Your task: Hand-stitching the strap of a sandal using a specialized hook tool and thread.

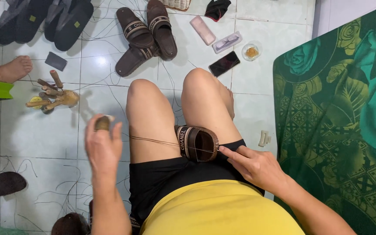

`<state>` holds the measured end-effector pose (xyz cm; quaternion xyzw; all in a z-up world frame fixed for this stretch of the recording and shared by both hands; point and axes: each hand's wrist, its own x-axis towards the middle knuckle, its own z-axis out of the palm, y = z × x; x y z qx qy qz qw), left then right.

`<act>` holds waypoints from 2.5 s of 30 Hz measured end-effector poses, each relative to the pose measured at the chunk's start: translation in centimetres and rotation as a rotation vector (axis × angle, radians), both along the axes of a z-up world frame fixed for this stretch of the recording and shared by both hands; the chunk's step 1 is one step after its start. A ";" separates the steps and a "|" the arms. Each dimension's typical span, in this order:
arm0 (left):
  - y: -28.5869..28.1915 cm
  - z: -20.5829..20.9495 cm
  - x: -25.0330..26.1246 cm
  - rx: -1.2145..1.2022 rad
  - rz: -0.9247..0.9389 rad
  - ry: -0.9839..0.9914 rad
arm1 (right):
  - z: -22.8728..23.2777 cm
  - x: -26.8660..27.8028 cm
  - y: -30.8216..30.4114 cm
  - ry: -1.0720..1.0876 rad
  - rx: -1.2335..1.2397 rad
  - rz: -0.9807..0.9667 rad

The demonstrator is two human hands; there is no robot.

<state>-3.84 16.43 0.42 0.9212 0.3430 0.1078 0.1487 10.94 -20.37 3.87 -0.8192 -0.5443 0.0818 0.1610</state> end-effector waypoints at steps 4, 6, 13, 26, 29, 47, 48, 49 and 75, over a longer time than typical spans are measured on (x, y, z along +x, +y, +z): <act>-6.9 3.1 5.0 -0.454 -0.429 -0.417 | 0.1 0.3 0.0 -0.069 -0.023 0.038; -8.7 2.6 6.6 -0.515 -0.570 -0.416 | 0.2 0.4 0.2 -0.078 -0.040 0.058; -11.3 3.0 9.9 -0.742 -0.763 0.106 | 2.0 0.8 0.9 -0.205 -0.154 0.132; -11.5 0.0 11.7 -0.903 -0.916 -0.029 | 0.1 -0.6 0.3 -0.265 -0.267 0.172; -11.3 0.6 12.0 -0.971 -0.884 0.074 | -0.8 -1.0 0.5 -0.281 -0.161 0.138; -12.3 -2.5 11.6 -0.944 -0.915 -0.186 | 0.1 0.6 1.6 -0.205 0.147 0.033; -12.1 -2.5 11.6 -0.935 -0.910 -0.180 | 0.5 0.7 1.7 -0.158 0.160 0.034; -11.9 -2.4 11.5 -0.923 -0.896 -0.178 | 0.9 1.0 2.0 -0.109 0.176 0.044; -11.3 2.0 8.1 -0.832 -0.893 -0.234 | -0.7 -1.4 0.8 -0.173 0.075 0.180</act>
